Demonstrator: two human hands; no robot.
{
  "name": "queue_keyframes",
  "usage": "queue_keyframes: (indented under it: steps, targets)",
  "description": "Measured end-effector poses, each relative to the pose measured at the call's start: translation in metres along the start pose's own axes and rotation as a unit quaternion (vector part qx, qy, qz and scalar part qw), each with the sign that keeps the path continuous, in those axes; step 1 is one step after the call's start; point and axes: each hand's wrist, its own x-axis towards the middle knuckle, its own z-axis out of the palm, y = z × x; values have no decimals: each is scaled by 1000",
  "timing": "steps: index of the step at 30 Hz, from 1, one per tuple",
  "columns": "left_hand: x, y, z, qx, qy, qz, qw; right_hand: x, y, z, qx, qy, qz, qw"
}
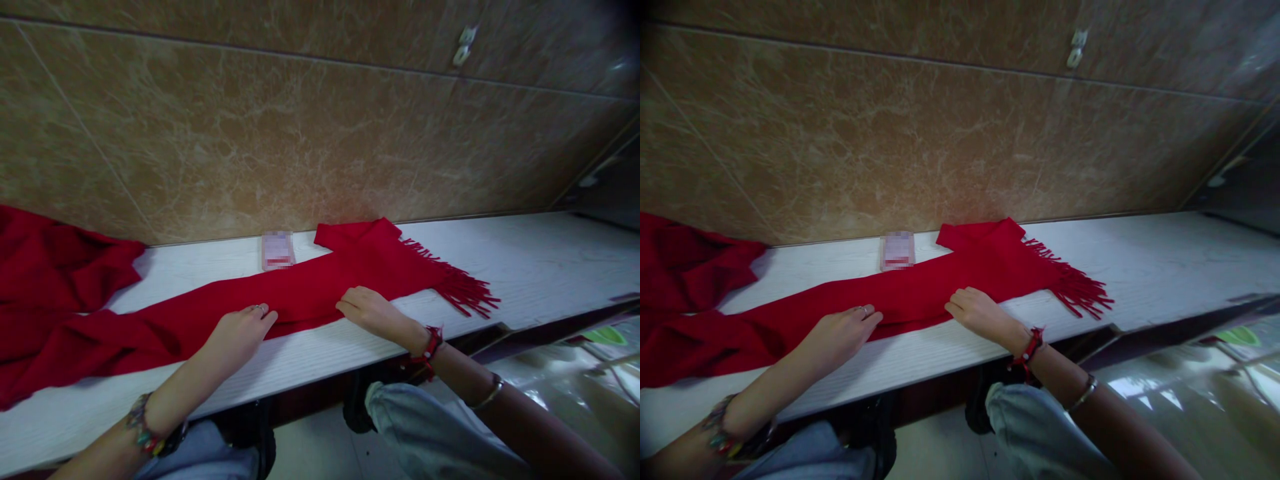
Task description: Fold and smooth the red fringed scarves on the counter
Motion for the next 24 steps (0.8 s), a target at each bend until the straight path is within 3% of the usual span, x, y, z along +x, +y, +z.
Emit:
queue_keyframes:
  steps: [4, 10, 15, 24]
  targets:
    - [-1, -2, -3, -10, -3, -13, 1000, 1, -2, -1, 16, 14, 21, 1000]
    - [-1, -3, -4, -32, -25, -21, 999, 5, -7, 0, -33, -13, 23, 999]
    - [-1, -7, -4, -39, -37, -36, 998, 2, -5, -4, -55, -18, -1, 998]
    - [-2, -7, -12, -28, -33, -42, 998, -7, 4, -9, -35, 38, 29, 998]
